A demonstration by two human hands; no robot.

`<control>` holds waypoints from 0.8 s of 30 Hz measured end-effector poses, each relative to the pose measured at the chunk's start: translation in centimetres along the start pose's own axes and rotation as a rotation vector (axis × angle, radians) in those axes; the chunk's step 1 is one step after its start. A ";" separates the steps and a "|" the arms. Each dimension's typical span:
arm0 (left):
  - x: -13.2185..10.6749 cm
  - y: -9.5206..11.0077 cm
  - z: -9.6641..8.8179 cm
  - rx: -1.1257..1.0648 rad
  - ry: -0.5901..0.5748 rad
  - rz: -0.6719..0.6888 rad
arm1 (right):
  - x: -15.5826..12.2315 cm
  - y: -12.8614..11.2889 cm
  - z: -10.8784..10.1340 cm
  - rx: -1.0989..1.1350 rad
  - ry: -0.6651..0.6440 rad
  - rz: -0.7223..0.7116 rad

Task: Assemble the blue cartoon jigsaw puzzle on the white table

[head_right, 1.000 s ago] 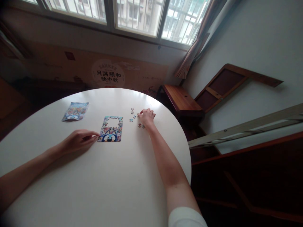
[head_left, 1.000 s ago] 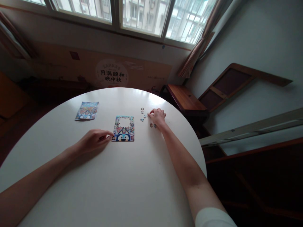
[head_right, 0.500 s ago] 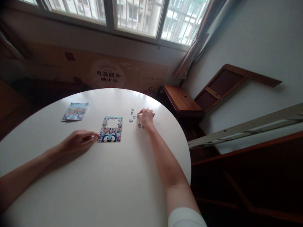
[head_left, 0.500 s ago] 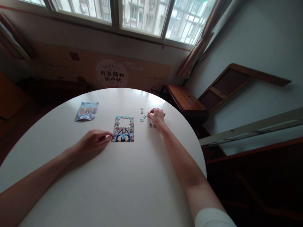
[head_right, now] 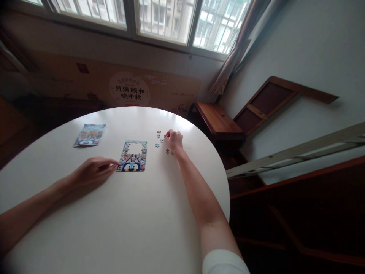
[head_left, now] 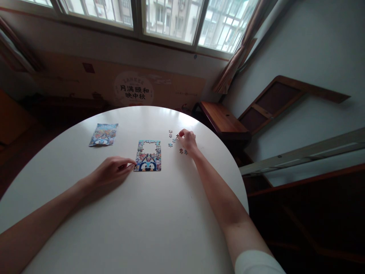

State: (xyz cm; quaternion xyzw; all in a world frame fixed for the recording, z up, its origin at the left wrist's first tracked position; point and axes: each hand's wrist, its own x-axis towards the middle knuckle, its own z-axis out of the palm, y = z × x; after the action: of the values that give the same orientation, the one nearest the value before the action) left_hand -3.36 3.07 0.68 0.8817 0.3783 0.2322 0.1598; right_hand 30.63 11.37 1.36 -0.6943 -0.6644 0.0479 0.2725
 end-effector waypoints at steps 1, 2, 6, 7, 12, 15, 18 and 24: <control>0.0 0.0 0.0 0.004 0.000 0.000 | 0.0 -0.1 -0.1 0.019 0.008 -0.011; 0.0 0.0 0.0 0.009 -0.002 0.000 | 0.1 -0.2 -0.2 0.040 0.018 -0.028; 0.0 -0.1 0.1 0.011 -0.006 0.011 | -0.1 -1.7 -0.6 0.129 0.048 -0.161; 0.0 -0.1 0.1 0.007 -0.001 0.018 | -0.3 -2.3 -0.6 0.154 0.050 -0.194; 0.0 -0.1 0.1 -0.012 0.012 0.028 | -1.9 -5.7 0.6 0.431 -0.060 -0.270; 0.0 -0.2 0.2 -0.014 0.019 0.020 | -3.0 -7.2 1.8 0.581 -0.187 -0.316; 0.0 -0.2 0.2 -0.015 0.022 0.010 | -3.9 -7.6 2.6 0.625 -0.264 -0.354; 0.1 0.1 0.1 -0.001 -0.007 -0.007 | -4.9 -7.2 3.0 0.539 -0.257 -0.481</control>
State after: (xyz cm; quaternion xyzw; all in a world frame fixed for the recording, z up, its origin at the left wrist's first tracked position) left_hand -3.20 3.02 0.72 0.8812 0.3805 0.2287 0.1624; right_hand 22.33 7.40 0.52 -0.4102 -0.8007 0.2422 0.3633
